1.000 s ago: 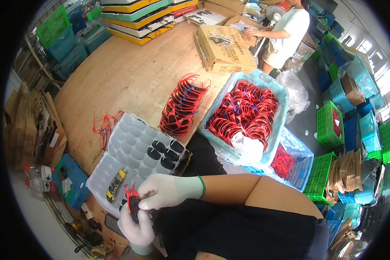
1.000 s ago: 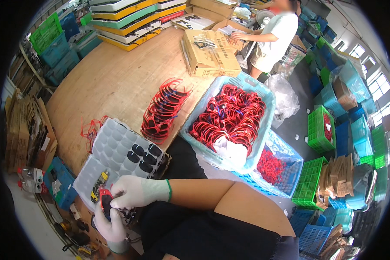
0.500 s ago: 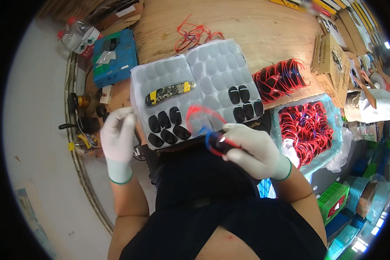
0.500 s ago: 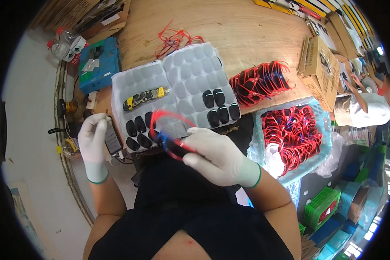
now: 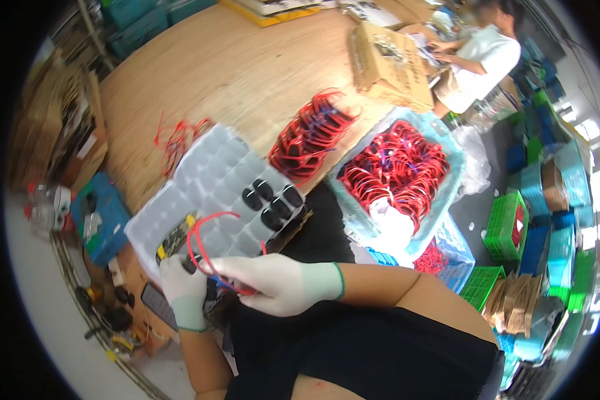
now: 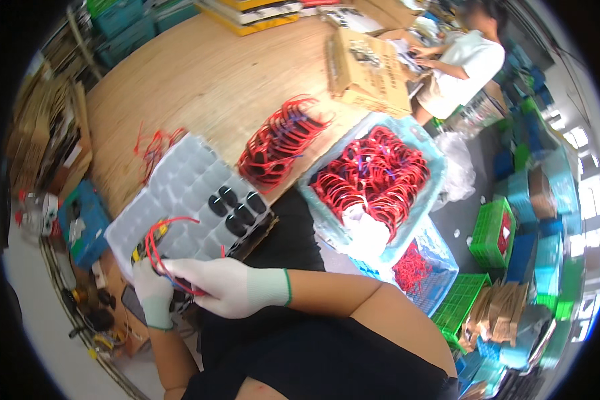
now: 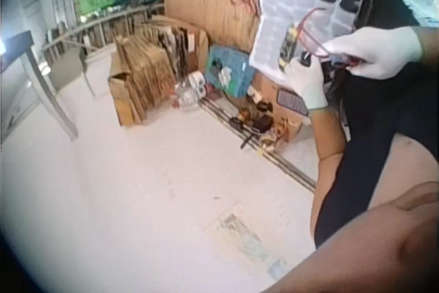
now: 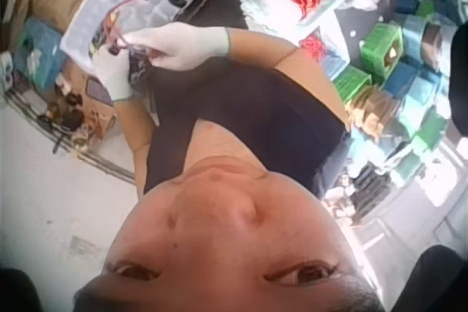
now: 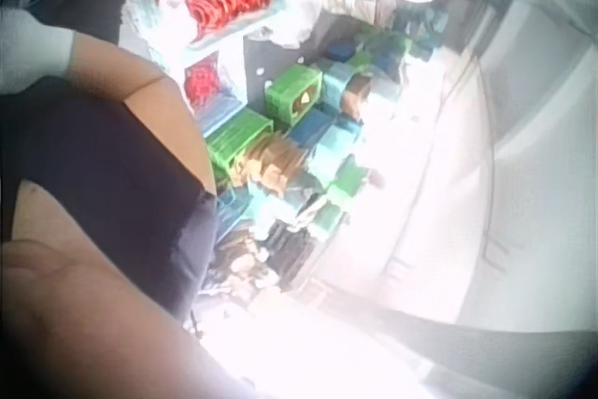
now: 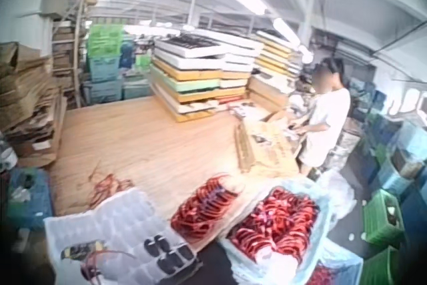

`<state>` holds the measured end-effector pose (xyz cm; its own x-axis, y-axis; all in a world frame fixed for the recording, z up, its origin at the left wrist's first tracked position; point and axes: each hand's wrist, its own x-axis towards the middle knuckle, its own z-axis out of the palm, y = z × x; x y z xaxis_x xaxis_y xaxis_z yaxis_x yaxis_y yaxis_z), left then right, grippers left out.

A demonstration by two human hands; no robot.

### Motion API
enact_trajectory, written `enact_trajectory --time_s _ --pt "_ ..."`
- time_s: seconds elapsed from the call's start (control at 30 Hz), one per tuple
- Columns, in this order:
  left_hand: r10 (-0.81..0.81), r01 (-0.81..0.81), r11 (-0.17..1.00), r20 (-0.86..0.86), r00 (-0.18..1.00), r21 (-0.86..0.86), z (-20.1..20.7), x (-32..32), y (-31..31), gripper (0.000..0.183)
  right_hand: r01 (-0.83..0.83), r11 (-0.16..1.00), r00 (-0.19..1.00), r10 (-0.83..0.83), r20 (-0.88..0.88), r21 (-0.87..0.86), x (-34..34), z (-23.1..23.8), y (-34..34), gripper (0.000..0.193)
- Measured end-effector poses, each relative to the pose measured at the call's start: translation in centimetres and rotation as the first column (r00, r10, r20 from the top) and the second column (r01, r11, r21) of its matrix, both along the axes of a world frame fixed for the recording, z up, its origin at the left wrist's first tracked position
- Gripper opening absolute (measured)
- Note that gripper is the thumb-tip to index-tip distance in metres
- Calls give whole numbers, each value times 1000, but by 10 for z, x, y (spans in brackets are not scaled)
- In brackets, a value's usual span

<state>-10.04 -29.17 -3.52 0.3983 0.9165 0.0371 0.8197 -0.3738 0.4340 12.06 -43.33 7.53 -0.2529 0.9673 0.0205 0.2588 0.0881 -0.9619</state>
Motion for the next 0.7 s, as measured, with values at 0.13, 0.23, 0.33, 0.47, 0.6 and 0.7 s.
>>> enact_trajectory --time_s 0.13,0.23,0.33,0.47,0.6,0.7 --pt "54 16 972 293 955 -233 28 4 -3 15 97 993 995 -100 -32 -68 2 4 -6 50" --pt "161 350 779 706 690 -520 46 -9 -12 10 220 972 965 -204 -163 84 -5 -23 -6 36" --pt "467 658 563 850 245 -500 63 8 -35 18 144 989 988 -143 -55 23 -8 -24 -3 29" --pt "478 686 522 840 257 -507 65 12 -42 19 156 988 987 -156 -42 2 -10 -15 0 25" --pt "559 649 504 788 258 -570 76 27 -57 22 148 984 980 -132 -151 101 -6 -20 -2 17" --pt "615 759 390 761 207 -522 69 24 -57 29 90 985 976 -58 -208 147 -3 -18 -2 15"
